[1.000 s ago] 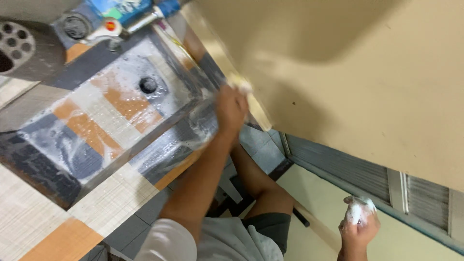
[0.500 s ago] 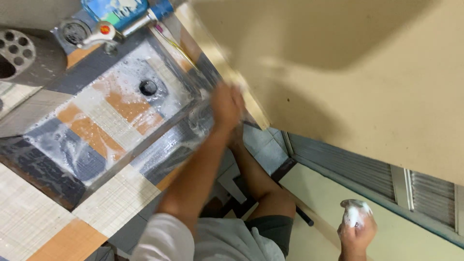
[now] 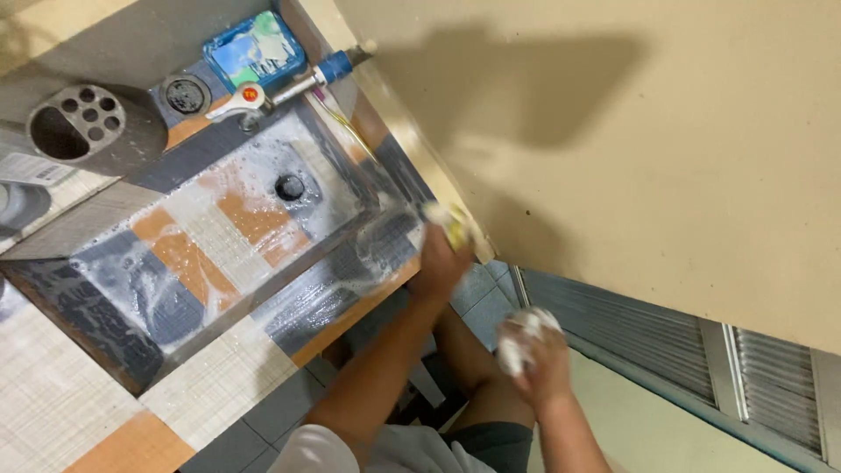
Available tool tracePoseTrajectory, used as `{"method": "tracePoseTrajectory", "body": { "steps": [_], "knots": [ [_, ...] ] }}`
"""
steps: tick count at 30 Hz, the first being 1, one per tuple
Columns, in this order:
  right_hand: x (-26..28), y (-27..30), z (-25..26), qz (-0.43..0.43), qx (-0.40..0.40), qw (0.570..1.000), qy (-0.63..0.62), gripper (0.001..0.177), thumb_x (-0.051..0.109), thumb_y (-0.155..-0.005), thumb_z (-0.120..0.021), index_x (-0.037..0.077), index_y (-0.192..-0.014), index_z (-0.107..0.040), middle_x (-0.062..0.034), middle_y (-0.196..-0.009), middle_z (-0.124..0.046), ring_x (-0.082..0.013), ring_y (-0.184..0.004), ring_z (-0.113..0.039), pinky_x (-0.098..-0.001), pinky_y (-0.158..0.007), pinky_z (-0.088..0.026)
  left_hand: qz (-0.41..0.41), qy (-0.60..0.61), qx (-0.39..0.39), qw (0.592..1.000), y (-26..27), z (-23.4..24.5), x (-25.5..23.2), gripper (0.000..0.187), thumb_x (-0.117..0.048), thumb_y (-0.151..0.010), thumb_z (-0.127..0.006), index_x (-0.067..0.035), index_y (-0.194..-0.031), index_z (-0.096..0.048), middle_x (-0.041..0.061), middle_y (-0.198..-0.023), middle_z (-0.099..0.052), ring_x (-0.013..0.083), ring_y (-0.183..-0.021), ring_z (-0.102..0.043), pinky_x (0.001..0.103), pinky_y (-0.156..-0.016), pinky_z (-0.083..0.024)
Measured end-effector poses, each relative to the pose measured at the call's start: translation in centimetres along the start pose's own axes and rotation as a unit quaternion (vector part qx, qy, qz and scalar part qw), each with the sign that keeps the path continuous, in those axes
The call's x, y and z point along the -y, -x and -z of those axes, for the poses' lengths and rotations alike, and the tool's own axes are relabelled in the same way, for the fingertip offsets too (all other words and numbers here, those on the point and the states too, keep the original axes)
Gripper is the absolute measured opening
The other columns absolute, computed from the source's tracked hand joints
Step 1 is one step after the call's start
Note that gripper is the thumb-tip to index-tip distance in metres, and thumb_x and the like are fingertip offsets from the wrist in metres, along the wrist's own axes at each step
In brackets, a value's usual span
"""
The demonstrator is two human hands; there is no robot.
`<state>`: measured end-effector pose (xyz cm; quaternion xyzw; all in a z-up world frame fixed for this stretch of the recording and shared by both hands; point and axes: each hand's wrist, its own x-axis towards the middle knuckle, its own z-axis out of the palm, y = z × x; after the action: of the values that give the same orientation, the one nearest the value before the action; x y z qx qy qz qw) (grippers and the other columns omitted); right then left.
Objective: Scrubbing a sink with a sponge and soapy water, then rinsing it and washing individual items like a metal cup and plastic containers.
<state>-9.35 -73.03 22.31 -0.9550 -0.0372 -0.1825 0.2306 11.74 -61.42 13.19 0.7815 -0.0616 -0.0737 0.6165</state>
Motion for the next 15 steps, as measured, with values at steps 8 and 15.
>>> {"method": "tracePoseTrajectory", "body": {
  "steps": [8, 15],
  "knots": [
    [2.4, -5.4, -2.3, -0.061, 0.07, 0.993, -0.07, 0.028, 0.021, -0.088, -0.061, 0.015, -0.113, -0.07, -0.0099, -0.118, -0.072, -0.0364, -0.11, -0.068, -0.0521, -0.104, -0.052, -0.046, 0.069, -0.08, 0.993, -4.8, 0.1, -1.6, 0.03, -0.012, -0.09, -0.067, 0.002, -0.115, -0.057, 0.02, -0.101, -0.062, 0.0348, -0.087, -0.064, 0.042, -0.071, -0.055],
    [0.3, 1.2, 0.0, -0.158, 0.067, 0.983, -0.07, 0.034, 0.014, -0.077, -0.061, 0.008, -0.108, -0.075, -0.0149, -0.105, -0.075, -0.0383, -0.099, -0.072, -0.0476, -0.092, -0.055, -0.237, 0.11, -0.011, 0.965, -2.5, -1.2, -8.2, 0.011, -0.005, -0.086, -0.061, -0.002, -0.094, -0.055, 0.019, -0.09, -0.055, 0.0392, -0.082, -0.057, 0.048, -0.073, -0.047]
  ]
}}
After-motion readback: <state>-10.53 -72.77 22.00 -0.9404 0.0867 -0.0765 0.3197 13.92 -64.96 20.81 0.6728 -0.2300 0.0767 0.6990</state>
